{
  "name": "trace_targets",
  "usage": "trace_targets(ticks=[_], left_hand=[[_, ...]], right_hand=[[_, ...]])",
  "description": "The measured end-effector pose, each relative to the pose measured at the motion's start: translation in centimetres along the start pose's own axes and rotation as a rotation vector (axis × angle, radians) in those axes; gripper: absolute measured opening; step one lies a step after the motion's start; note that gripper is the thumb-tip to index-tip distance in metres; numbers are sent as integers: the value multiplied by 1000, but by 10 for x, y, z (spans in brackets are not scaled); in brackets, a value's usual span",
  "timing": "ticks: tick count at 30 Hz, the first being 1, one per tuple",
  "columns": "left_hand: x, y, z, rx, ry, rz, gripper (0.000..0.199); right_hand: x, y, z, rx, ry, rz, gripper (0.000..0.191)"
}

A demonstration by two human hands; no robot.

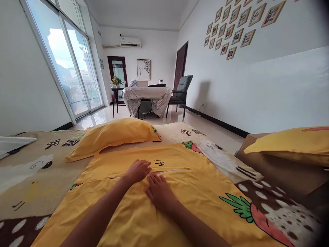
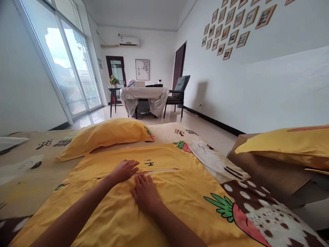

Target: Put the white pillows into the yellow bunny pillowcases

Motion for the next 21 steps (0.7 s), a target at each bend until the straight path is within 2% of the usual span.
trace_targets(ticks=[3, 5, 7, 10, 13, 16, 18, 21], left_hand=[[-12, -36, 20, -30, 56, 2, 62], [-20, -49, 38, -79, 80, 13, 73], [-28, -57, 49, -110, 93, 23, 75], [-42, -67, 55, -143, 97, 14, 72], [-61, -80, 54, -143, 85, -45, 72], [-78, -91, 47, -87, 63, -129, 72], [-85, -94, 37, -11, 37, -180, 67], [-86, -92, 13, 147, -23, -247, 48]], right_hand=[[-9, 7, -4, -65, 34, -11, 51], [-15, 11, -3, -133, 66, -12, 55], [-21, 16, -3, -194, 119, -13, 55], [-34, 23, -4, -265, 211, -34, 47], [-47, 27, -3, -318, 275, -84, 43], [-54, 28, 13, -396, 271, -139, 36], [-54, 27, 31, -456, 259, -175, 27], [-49, 25, 53, -489, 270, -204, 15]])
Point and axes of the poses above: each hand's wrist, its own y-axis away from the middle knuckle, its own z-axis out of the palm, x = y × z, the point moved 10 cm from there along -y, towards the middle knuckle, and after that the axes turned 11 degrees about -x, right-handed, at the moved point
